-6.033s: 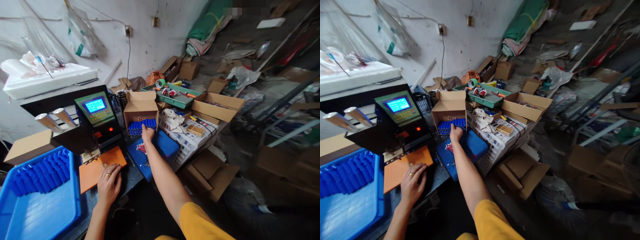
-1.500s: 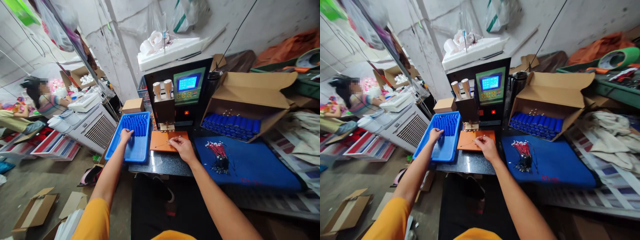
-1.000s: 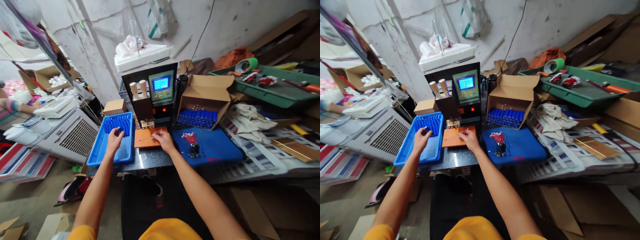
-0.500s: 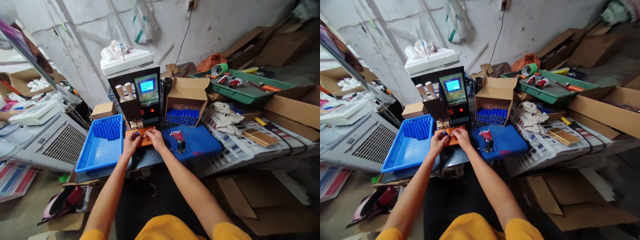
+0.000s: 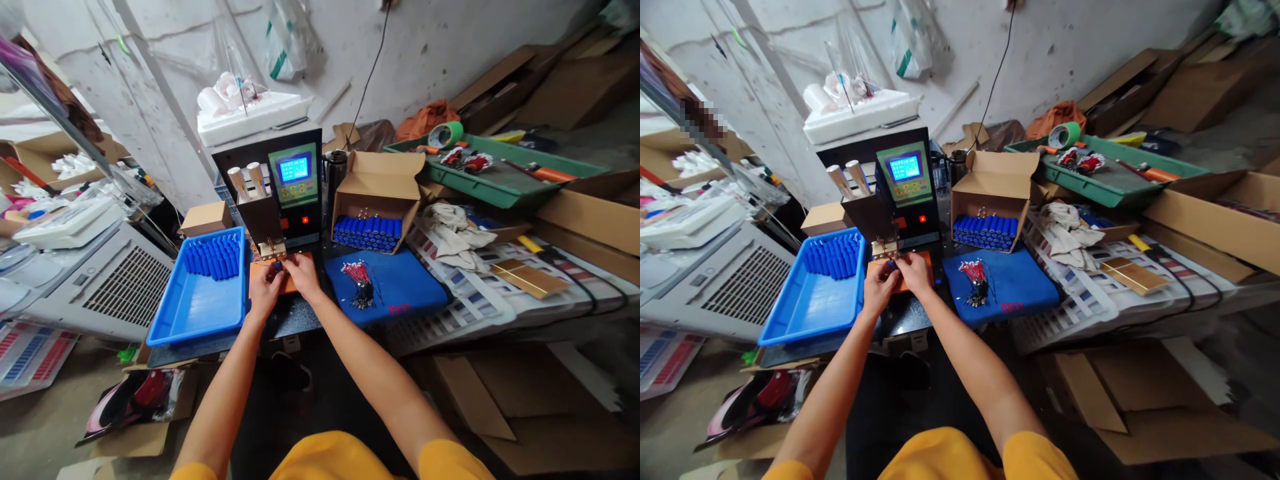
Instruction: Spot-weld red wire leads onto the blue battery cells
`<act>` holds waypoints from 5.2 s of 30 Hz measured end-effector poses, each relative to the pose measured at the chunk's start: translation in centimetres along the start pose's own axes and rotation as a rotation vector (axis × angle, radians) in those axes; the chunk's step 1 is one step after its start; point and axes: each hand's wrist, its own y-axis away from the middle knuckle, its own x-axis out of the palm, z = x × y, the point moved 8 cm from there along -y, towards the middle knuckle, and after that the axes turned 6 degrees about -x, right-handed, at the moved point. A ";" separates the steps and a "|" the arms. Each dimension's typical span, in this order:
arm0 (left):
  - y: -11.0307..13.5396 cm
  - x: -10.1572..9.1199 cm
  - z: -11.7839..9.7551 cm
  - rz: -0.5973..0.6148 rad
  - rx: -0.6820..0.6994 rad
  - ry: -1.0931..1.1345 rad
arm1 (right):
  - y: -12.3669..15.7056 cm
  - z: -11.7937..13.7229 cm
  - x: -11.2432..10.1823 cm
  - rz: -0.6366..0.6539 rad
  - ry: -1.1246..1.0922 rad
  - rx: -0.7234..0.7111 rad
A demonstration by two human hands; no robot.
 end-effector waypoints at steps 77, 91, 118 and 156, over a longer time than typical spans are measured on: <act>5.4 0.2 1.2 0.093 -0.384 0.639 | 5.2 1.3 -1.6 0.227 -0.089 0.063; 6.8 -1.5 -1.8 -0.116 0.001 0.212 | 6.5 0.0 -0.6 0.213 -0.187 0.210; 5.3 -0.7 0.2 0.062 -0.307 0.478 | 5.7 0.6 -0.5 0.271 -0.050 0.140; 0.2 0.6 0.4 0.019 0.000 0.286 | -0.3 1.7 -0.2 0.119 0.163 -0.052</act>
